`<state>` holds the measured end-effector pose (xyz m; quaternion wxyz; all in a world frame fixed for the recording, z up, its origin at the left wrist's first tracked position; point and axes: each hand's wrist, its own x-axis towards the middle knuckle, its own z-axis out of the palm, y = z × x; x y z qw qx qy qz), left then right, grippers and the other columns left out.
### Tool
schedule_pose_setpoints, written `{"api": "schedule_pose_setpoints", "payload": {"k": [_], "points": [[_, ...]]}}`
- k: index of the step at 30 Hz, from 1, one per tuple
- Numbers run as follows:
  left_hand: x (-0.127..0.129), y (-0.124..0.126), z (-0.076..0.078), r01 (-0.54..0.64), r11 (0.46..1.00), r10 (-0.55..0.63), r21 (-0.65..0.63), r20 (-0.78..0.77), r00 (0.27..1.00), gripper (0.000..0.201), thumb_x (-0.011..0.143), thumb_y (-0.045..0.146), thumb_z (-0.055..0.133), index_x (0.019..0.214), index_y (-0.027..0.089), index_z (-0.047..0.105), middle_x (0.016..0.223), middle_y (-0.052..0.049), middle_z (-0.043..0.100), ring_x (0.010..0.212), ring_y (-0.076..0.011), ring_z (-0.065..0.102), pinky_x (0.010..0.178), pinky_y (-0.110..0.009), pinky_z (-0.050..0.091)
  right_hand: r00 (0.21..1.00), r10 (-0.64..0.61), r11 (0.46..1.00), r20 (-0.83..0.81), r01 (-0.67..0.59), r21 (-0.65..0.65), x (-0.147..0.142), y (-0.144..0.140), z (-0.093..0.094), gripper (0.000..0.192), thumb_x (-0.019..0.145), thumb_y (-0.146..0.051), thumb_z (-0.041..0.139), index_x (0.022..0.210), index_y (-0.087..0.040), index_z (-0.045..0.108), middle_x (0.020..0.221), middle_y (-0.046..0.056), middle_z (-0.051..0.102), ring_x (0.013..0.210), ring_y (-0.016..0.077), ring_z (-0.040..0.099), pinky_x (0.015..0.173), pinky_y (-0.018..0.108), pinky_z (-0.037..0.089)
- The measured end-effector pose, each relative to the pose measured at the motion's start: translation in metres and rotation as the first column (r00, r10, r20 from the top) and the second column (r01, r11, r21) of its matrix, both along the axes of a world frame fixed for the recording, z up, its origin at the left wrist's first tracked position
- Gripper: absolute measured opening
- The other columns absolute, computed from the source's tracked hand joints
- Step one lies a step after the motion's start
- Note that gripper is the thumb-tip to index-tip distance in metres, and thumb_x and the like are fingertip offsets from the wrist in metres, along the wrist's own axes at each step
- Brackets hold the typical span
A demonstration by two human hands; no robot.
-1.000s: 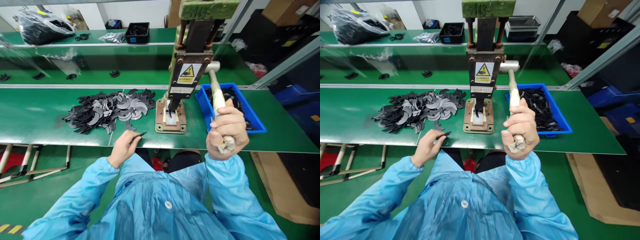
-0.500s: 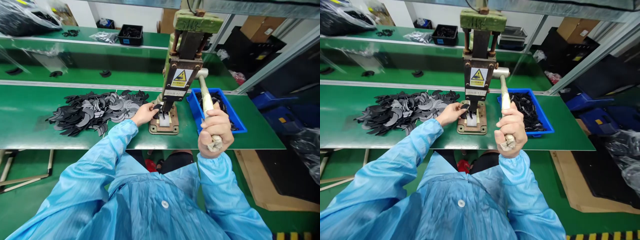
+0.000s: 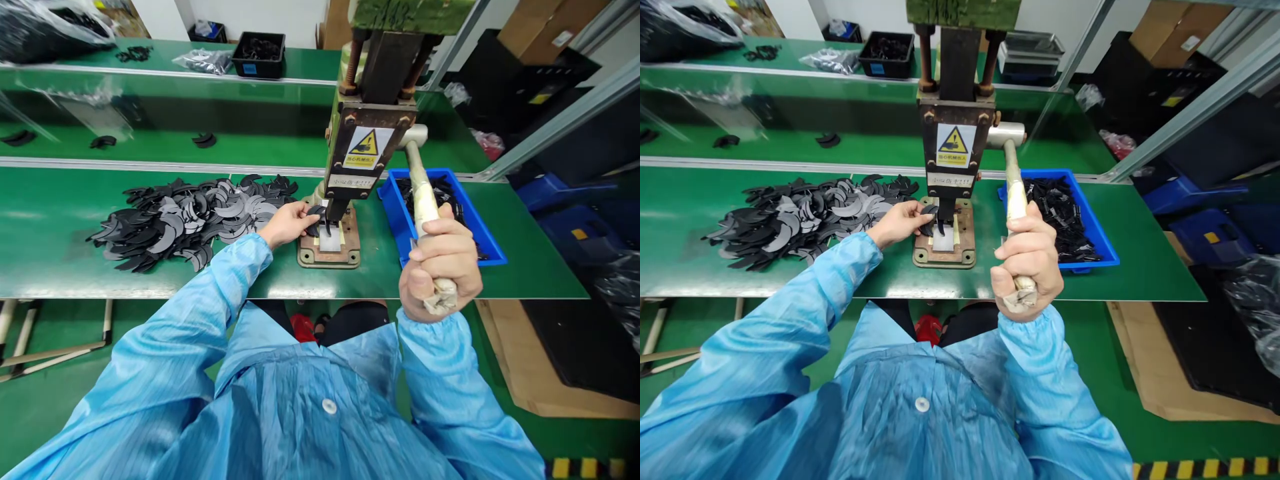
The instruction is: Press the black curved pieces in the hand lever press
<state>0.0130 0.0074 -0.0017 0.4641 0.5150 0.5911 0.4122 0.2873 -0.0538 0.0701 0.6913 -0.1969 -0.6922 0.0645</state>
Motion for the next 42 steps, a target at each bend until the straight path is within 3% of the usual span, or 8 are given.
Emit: {"api": "schedule_pose_setpoints", "payload": {"k": [12,22,27,31,33,35,37,42], "points": [[-0.004,0.014,0.010,0.093,0.970,-0.081,-0.223,0.063,0.995,0.040,0.088,0.028,0.091,0.072,0.018,0.056,0.060,0.002,0.060,0.050,-0.0103,0.060,0.050,-0.023,0.055,0.999,-0.030,0.999,-0.041,0.029,-0.014,-0.003,0.001,-0.002,0.034,0.090,-0.045,0.074,0.071,-0.024,0.054,0.072,-0.002,0.057,0.100,0.0237,0.071,0.118,0.077,0.054],[0.002,0.011,0.016,0.067,0.902,0.016,-0.426,0.188,0.982,0.037,0.090,0.031,0.090,0.078,0.018,0.057,0.058,-0.002,0.067,0.055,-0.0154,0.073,0.054,-0.021,0.059,0.999,-0.015,1.000,-0.030,0.015,-0.001,-0.005,-0.001,0.000,0.034,0.090,-0.044,0.074,0.071,-0.024,0.054,0.074,-0.002,0.059,0.100,0.0232,0.070,0.120,0.076,0.053],[0.007,0.000,0.010,0.003,0.940,0.081,-0.342,0.229,0.970,0.043,0.089,0.034,0.091,0.077,0.020,0.052,0.056,0.002,0.064,0.052,-0.0127,0.071,0.050,-0.016,0.054,0.999,-0.009,0.997,-0.050,0.013,0.076,-0.007,0.016,0.046,0.029,0.092,-0.050,0.075,0.090,-0.024,0.063,0.082,-0.001,0.061,0.099,0.0225,0.073,0.113,0.068,0.059],[0.007,-0.022,0.009,0.006,0.965,0.074,-0.260,0.295,0.953,0.042,0.090,0.041,0.090,0.083,0.019,0.054,0.065,0.000,0.070,0.055,-0.0111,0.071,0.052,-0.017,0.056,0.993,0.120,0.988,0.007,-0.121,0.091,-0.002,0.043,0.101,0.056,0.094,-0.053,0.077,0.140,-0.024,0.064,0.133,0.008,0.064,0.131,0.0243,0.070,0.120,0.055,0.056],[0.004,-0.040,0.011,0.036,0.977,0.035,-0.210,0.325,0.945,0.042,0.091,0.044,0.088,0.085,0.019,0.055,0.067,-0.001,0.071,0.056,-0.0112,0.071,0.053,-0.018,0.058,0.990,0.138,0.988,0.010,-0.139,0.062,0.000,0.051,0.106,0.060,0.097,-0.049,0.074,0.150,-0.028,0.057,0.149,0.008,0.056,0.151,0.0259,0.058,0.126,0.051,0.051],[-0.002,-0.061,0.015,0.060,0.988,-0.008,-0.142,0.342,0.940,0.042,0.092,0.046,0.087,0.086,0.018,0.056,0.067,-0.001,0.071,0.056,-0.0113,0.070,0.054,-0.019,0.059,0.999,0.050,0.999,-0.014,-0.050,0.004,0.001,0.051,0.087,0.057,0.099,-0.043,0.073,0.151,-0.028,0.054,0.151,0.009,0.056,0.153,0.0248,0.057,0.124,0.048,0.052],[-0.007,-0.082,0.022,0.074,0.994,-0.042,-0.078,0.347,0.937,0.042,0.091,0.049,0.087,0.087,0.019,0.057,0.068,-0.001,0.072,0.056,-0.0116,0.070,0.053,-0.020,0.059,0.998,-0.069,0.992,-0.002,0.069,-0.107,-0.002,0.041,0.050,0.056,0.097,-0.037,0.074,0.148,-0.027,0.054,0.143,0.010,0.060,0.135,0.0207,0.067,0.116,0.044,0.057],[-0.011,-0.122,0.040,0.131,0.991,-0.111,-0.033,0.352,0.929,0.050,0.084,0.058,0.089,0.086,0.019,0.059,0.069,0.000,0.068,0.055,-0.0113,0.066,0.052,-0.023,0.060,0.893,0.223,0.893,0.391,-0.025,-0.450,-0.025,-0.008,-0.035,0.038,0.095,-0.032,0.075,0.131,-0.027,0.066,0.114,0.005,0.077,0.104,0.0187,0.078,0.095,0.037,0.065]]}}
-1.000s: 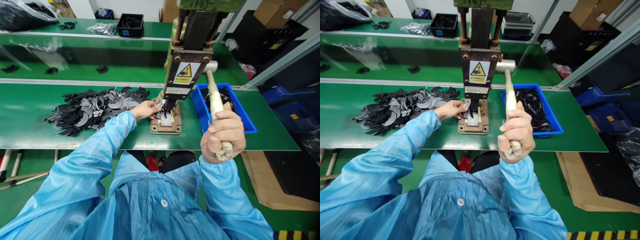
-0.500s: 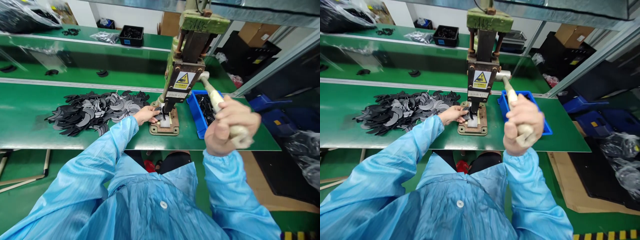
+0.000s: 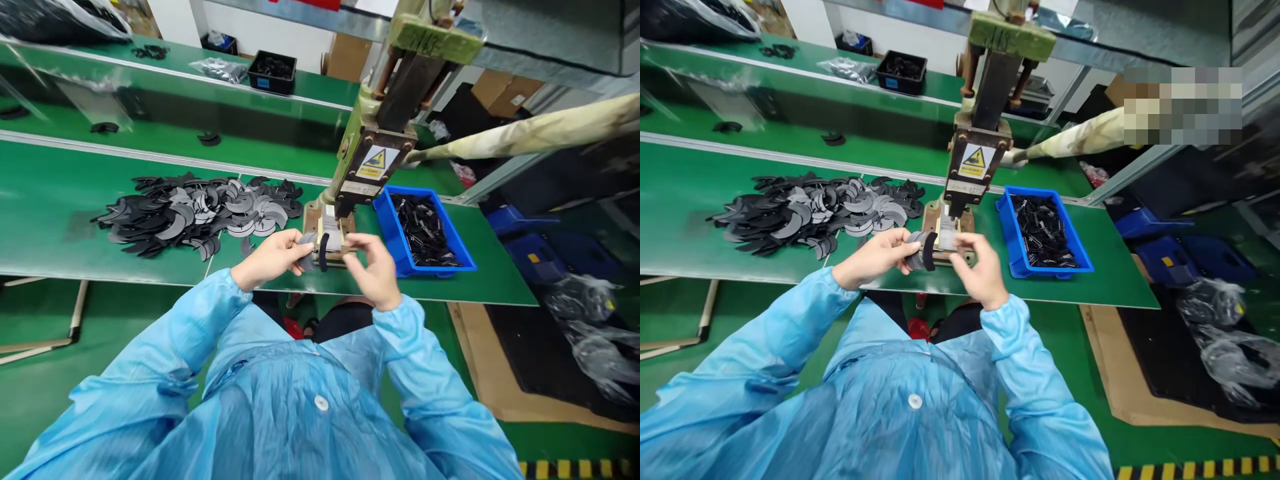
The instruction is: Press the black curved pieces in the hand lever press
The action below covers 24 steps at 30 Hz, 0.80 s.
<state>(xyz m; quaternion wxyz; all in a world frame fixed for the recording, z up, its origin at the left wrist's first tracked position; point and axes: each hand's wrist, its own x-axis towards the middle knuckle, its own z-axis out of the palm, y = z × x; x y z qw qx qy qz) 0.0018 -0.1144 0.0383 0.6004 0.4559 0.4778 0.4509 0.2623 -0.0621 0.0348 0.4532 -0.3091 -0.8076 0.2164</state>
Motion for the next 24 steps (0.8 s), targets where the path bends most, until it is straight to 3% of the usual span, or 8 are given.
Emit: {"api": "schedule_pose_setpoints", "payload": {"k": [3,7,10,13,16,20,22,24], "points": [[0.003,-0.011,0.003,0.039,0.999,-0.039,-0.010,0.009,0.999,0.053,0.081,0.062,0.091,0.084,0.020,0.059,0.070,0.002,0.063,0.057,-0.0111,0.064,0.054,-0.024,0.060,0.991,0.088,0.995,0.100,-0.083,-0.052,-0.015,-0.021,-0.012,0.025,0.096,-0.032,0.073,0.120,-0.029,0.071,0.110,0.002,0.081,0.099,0.0194,0.079,0.090,0.036,0.065],[0.009,-0.020,0.001,0.039,0.999,-0.037,0.033,-0.069,0.997,0.048,0.086,0.063,0.085,0.091,0.020,0.063,0.080,-0.001,0.066,0.067,-0.0139,0.065,0.060,-0.027,0.060,0.988,0.082,0.997,0.132,-0.080,-0.020,-0.018,-0.028,-0.013,0.012,0.099,-0.032,0.067,0.111,-0.028,0.070,0.103,0.003,0.080,0.097,0.0209,0.076,0.089,0.038,0.062],[0.016,-0.026,0.004,-0.092,0.954,0.183,0.286,-0.312,0.932,0.036,0.092,0.054,0.080,0.103,0.022,0.068,0.096,-0.005,0.068,0.086,-0.0177,0.065,0.076,-0.030,0.058,0.986,0.062,0.997,0.157,-0.067,0.025,-0.014,-0.029,-0.016,0.009,0.099,-0.033,0.067,0.106,-0.027,0.068,0.101,0.005,0.078,0.095,0.0221,0.073,0.086,0.040,0.059],[0.024,-0.029,0.011,0.020,0.880,0.260,0.474,-0.517,0.816,0.027,0.096,0.047,0.076,0.087,0.023,0.067,0.090,-0.004,0.063,0.089,-0.0196,0.060,0.082,-0.032,0.052,0.984,0.039,0.997,0.174,-0.051,0.066,-0.010,-0.032,-0.020,0.008,0.098,-0.032,0.066,0.105,-0.027,0.067,0.099,0.006,0.077,0.092,0.0232,0.072,0.083,0.042,0.058],[0.030,-0.024,0.012,0.085,0.924,0.133,0.372,-0.523,0.842,0.043,0.100,0.049,0.067,0.070,0.022,0.054,0.074,-0.001,0.052,0.073,-0.0170,0.050,0.067,-0.031,0.041,0.985,0.020,0.995,0.172,-0.037,0.095,-0.008,-0.037,-0.022,0.009,0.098,-0.033,0.065,0.106,-0.029,0.067,0.098,0.006,0.076,0.090,0.0240,0.072,0.080,0.043,0.059],[0.035,-0.016,0.003,0.096,0.983,-0.037,0.158,-0.342,0.939,0.050,0.098,0.058,0.067,0.068,0.021,0.050,0.066,0.002,0.044,0.063,-0.0134,0.039,0.059,-0.028,0.030,0.988,-0.005,0.994,0.157,-0.013,0.110,-0.004,-0.041,-0.024,0.012,0.099,-0.033,0.064,0.110,-0.029,0.067,0.100,0.006,0.077,0.092,0.0241,0.074,0.082,0.044,0.061],[0.037,-0.016,0.000,0.095,0.987,-0.048,0.128,-0.331,0.943,0.051,0.098,0.059,0.066,0.068,0.021,0.048,0.064,0.003,0.043,0.061,-0.0128,0.038,0.057,-0.028,0.028,0.987,-0.011,0.995,0.161,-0.006,0.103,-0.004,-0.042,-0.026,0.011,0.099,-0.032,0.064,0.109,-0.029,0.068,0.101,0.007,0.078,0.093,0.0239,0.075,0.084,0.044,0.062],[0.042,-0.018,0.000,0.056,0.984,0.024,0.171,-0.433,0.901,0.049,0.099,0.055,0.066,0.068,0.022,0.047,0.064,0.002,0.043,0.060,-0.0134,0.038,0.056,-0.028,0.027,0.986,-0.020,0.996,0.165,0.005,0.092,-0.004,-0.042,-0.029,0.009,0.099,-0.032,0.065,0.106,-0.028,0.068,0.100,0.007,0.078,0.093,0.0241,0.075,0.087,0.045,0.062]]}}
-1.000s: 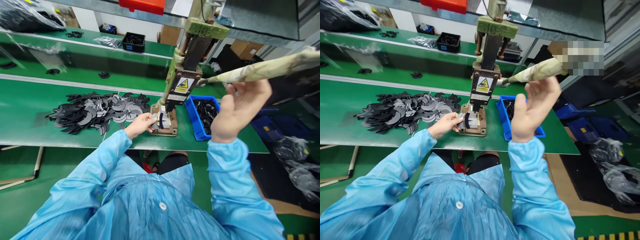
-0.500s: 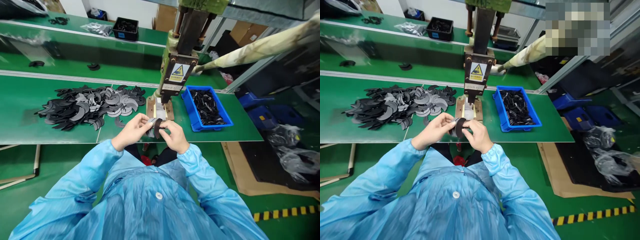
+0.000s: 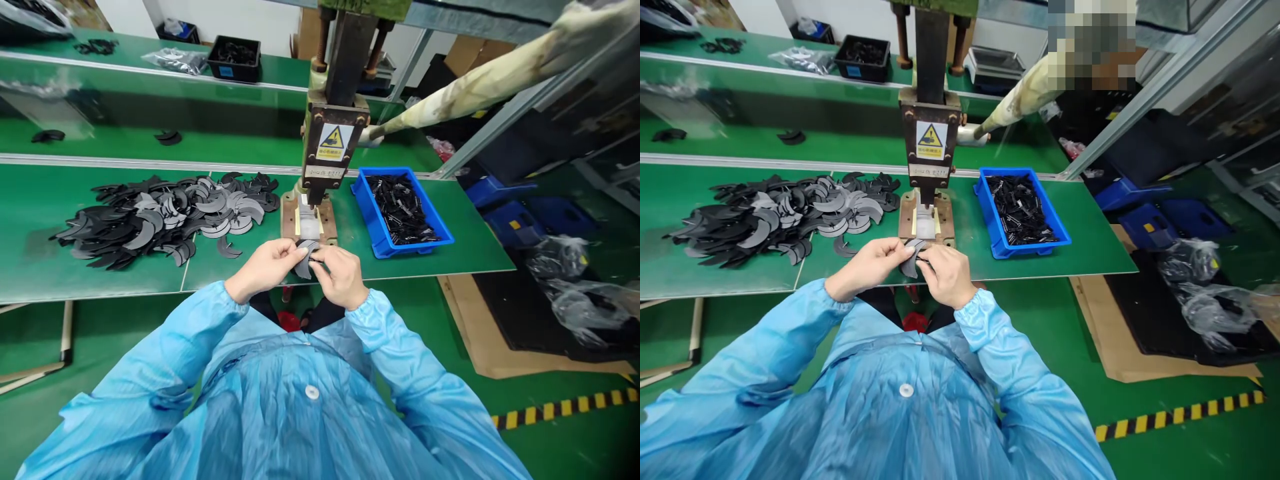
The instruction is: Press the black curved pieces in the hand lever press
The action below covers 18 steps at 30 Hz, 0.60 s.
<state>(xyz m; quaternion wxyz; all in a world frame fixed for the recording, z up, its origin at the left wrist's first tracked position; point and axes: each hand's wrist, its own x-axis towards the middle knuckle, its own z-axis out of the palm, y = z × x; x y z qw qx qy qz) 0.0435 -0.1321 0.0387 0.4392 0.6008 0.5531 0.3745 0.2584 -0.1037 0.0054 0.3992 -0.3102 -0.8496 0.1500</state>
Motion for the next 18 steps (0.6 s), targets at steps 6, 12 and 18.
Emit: {"api": "schedule_pose_setpoints", "payload": {"k": [6,12,18], "points": [[0.011,0.003,0.008,-0.002,0.981,0.050,0.192,-0.245,0.968,0.042,0.101,0.044,0.064,0.068,0.022,0.049,0.069,0.001,0.051,0.065,-0.0156,0.046,0.060,-0.030,0.034,0.997,-0.046,0.998,-0.062,0.043,-0.048,-0.001,-0.001,-0.006,0.009,0.101,-0.032,0.063,0.102,-0.025,0.069,0.102,0.007,0.079,0.107,0.0249,0.077,0.096,0.044,0.062],[0.014,-0.013,0.020,0.097,0.878,-0.046,0.469,-0.119,0.992,0.025,0.106,0.041,0.064,0.091,0.022,0.071,0.087,-0.004,0.065,0.088,-0.0198,0.061,0.081,-0.035,0.050,0.959,-0.139,0.983,-0.248,0.104,-0.150,0.006,-0.003,-0.016,0.013,0.103,-0.036,0.061,0.110,-0.026,0.066,0.109,0.007,0.079,0.116,0.0231,0.078,0.102,0.042,0.064],[0.014,-0.011,0.011,-0.185,0.925,0.120,0.332,0.208,0.971,0.029,0.102,0.046,0.073,0.118,0.022,0.071,0.105,-0.007,0.069,0.089,-0.0180,0.063,0.081,-0.033,0.054,0.929,-0.150,0.969,-0.339,0.069,-0.239,0.012,-0.005,-0.031,0.011,0.103,-0.034,0.064,0.112,-0.028,0.064,0.112,0.006,0.080,0.116,0.0230,0.079,0.103,0.044,0.065]]}}
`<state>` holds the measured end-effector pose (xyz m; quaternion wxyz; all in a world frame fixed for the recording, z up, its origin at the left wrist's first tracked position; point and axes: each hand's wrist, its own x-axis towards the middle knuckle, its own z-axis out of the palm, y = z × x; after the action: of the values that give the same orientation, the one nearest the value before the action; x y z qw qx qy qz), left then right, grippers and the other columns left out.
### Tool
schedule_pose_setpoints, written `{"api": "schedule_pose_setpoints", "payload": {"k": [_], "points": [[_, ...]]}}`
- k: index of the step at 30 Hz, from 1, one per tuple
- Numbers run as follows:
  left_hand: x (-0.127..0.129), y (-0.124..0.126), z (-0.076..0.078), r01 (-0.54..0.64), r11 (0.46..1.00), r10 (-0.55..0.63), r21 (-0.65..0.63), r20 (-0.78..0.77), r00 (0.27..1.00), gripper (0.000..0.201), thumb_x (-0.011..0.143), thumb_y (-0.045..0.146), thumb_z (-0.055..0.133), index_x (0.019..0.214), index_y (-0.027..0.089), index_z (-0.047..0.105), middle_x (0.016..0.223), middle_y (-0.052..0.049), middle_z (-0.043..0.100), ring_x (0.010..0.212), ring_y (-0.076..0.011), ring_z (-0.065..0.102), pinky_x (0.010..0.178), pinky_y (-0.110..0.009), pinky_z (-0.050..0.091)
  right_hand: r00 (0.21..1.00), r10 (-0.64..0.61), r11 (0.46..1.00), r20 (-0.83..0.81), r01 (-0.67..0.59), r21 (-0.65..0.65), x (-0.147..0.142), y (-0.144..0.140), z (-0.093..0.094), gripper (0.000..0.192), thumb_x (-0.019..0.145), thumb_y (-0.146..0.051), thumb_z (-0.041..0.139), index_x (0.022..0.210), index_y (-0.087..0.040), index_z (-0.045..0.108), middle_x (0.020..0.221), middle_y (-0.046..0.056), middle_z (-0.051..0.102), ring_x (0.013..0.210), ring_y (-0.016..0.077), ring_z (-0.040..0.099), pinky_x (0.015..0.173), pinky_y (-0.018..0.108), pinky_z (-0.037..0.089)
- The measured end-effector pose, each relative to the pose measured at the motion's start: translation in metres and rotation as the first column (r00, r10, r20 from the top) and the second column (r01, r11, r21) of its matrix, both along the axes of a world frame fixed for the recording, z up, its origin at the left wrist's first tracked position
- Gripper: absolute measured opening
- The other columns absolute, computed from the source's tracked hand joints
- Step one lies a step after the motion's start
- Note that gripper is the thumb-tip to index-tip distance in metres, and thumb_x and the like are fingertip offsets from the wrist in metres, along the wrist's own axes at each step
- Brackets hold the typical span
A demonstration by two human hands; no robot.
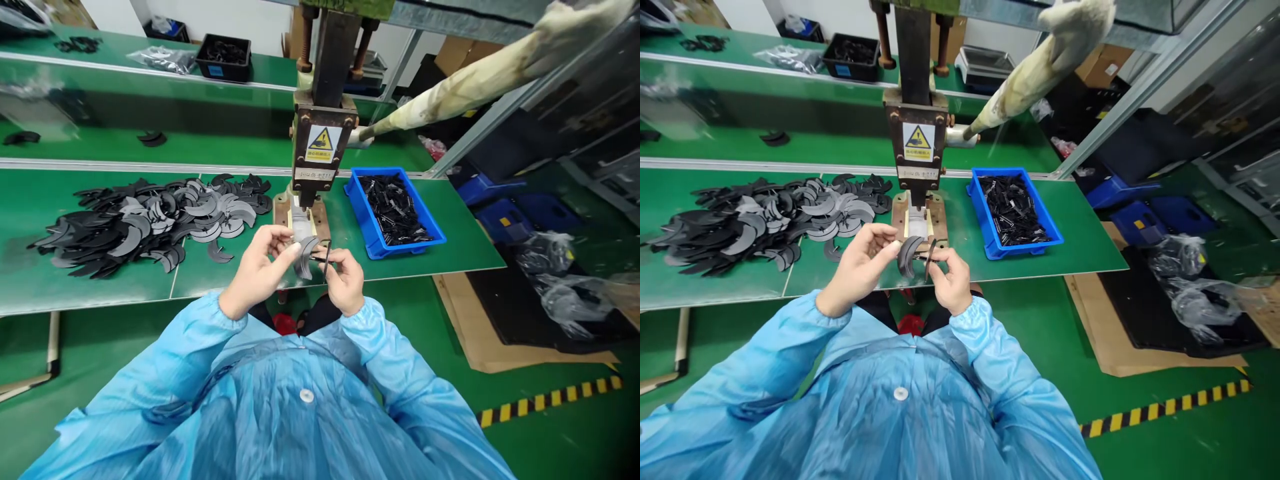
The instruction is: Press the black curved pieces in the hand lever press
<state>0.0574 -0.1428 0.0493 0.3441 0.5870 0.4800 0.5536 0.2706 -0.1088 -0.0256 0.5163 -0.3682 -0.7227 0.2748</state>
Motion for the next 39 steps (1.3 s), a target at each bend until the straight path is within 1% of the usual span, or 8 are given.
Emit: {"api": "schedule_pose_setpoints", "payload": {"k": [5,11,17,23,26,31,36,39], "points": [[0.001,0.008,-0.015,0.251,0.913,-0.167,-0.321,0.267,0.949,0.044,0.096,0.059,0.077,0.112,0.019,0.070,0.090,-0.003,0.069,0.076,-0.0140,0.062,0.067,-0.026,0.051,0.999,0.034,0.999,0.023,-0.034,-0.003,0.000,-0.003,0.004,0.011,0.102,-0.033,0.065,0.111,-0.027,0.066,0.117,0.007,0.082,0.123,0.0243,0.078,0.107,0.045,0.065],[0.004,0.002,-0.013,0.360,0.828,-0.191,-0.430,0.387,0.902,0.061,0.086,0.056,0.089,0.130,0.023,0.062,0.115,-0.006,0.075,0.092,-0.0180,0.073,0.068,-0.026,0.059,0.988,0.041,0.998,0.152,-0.048,0.042,0.000,-0.003,0.015,0.011,0.098,-0.034,0.069,0.105,-0.026,0.071,0.111,0.008,0.083,0.116,0.0247,0.079,0.103,0.046,0.064],[0.002,0.010,-0.029,0.399,0.788,-0.124,-0.470,0.513,0.850,0.053,0.079,0.056,0.094,0.102,0.018,0.066,0.082,0.000,0.070,0.067,-0.0125,0.066,0.059,-0.025,0.060,0.982,0.019,0.998,0.186,-0.029,0.054,0.002,-0.003,0.012,0.011,0.099,-0.033,0.071,0.108,-0.026,0.073,0.110,0.006,0.083,0.116,0.0227,0.079,0.103,0.043,0.064],[-0.003,0.006,-0.030,0.470,0.735,-0.177,-0.489,0.530,0.829,0.049,0.081,0.051,0.094,0.111,0.018,0.074,0.098,-0.004,0.075,0.078,-0.0145,0.072,0.067,-0.027,0.065,0.978,0.028,0.999,0.205,-0.035,0.031,0.001,-0.005,0.009,0.013,0.099,-0.033,0.070,0.110,-0.027,0.073,0.112,0.005,0.083,0.116,0.0214,0.079,0.104,0.041,0.064],[-0.020,0.014,-0.026,0.390,0.769,-0.130,-0.506,0.474,0.871,0.051,0.078,0.051,0.096,0.110,0.017,0.076,0.098,-0.005,0.076,0.078,-0.0155,0.073,0.067,-0.028,0.066,0.976,0.022,1.000,0.217,-0.025,0.011,0.010,0.002,0.009,0.021,0.099,-0.034,0.069,0.119,-0.028,0.072,0.109,0.005,0.082,0.111,0.0206,0.078,0.102,0.041,0.064],[-0.086,0.068,-0.027,0.143,0.825,0.052,-0.547,0.326,0.944,0.044,0.078,0.049,0.097,0.092,0.016,0.071,0.086,-0.004,0.074,0.071,-0.0133,0.072,0.063,-0.025,0.065,0.965,-0.142,0.989,0.221,0.148,-0.012,0.044,0.033,-0.010,0.022,0.102,-0.036,0.063,0.119,-0.025,0.071,0.110,0.008,0.078,0.106,0.0220,0.075,0.100,0.044,0.063],[-0.140,0.161,-0.029,-0.126,0.766,0.279,-0.630,0.149,0.949,0.037,0.082,0.029,0.096,0.088,0.016,0.062,0.076,-0.006,0.071,0.061,-0.0140,0.071,0.054,-0.023,0.058,0.937,-0.232,0.971,0.260,0.240,0.001,0.058,0.050,-0.033,0.021,0.102,-0.039,0.060,0.113,-0.025,0.072,0.108,0.010,0.078,0.102,0.0264,0.076,0.093,0.049,0.065],[-0.153,0.218,-0.021,-0.206,0.795,0.358,-0.571,0.165,0.919,0.033,0.086,0.020,0.092,0.094,0.015,0.060,0.076,-0.006,0.068,0.061,-0.0138,0.069,0.057,-0.026,0.058,0.928,-0.240,0.970,0.284,0.242,0.028,0.055,0.049,-0.035,0.019,0.102,-0.040,0.060,0.108,-0.028,0.073,0.104,0.010,0.079,0.098,0.0276,0.077,0.087,0.050,0.066]]}}
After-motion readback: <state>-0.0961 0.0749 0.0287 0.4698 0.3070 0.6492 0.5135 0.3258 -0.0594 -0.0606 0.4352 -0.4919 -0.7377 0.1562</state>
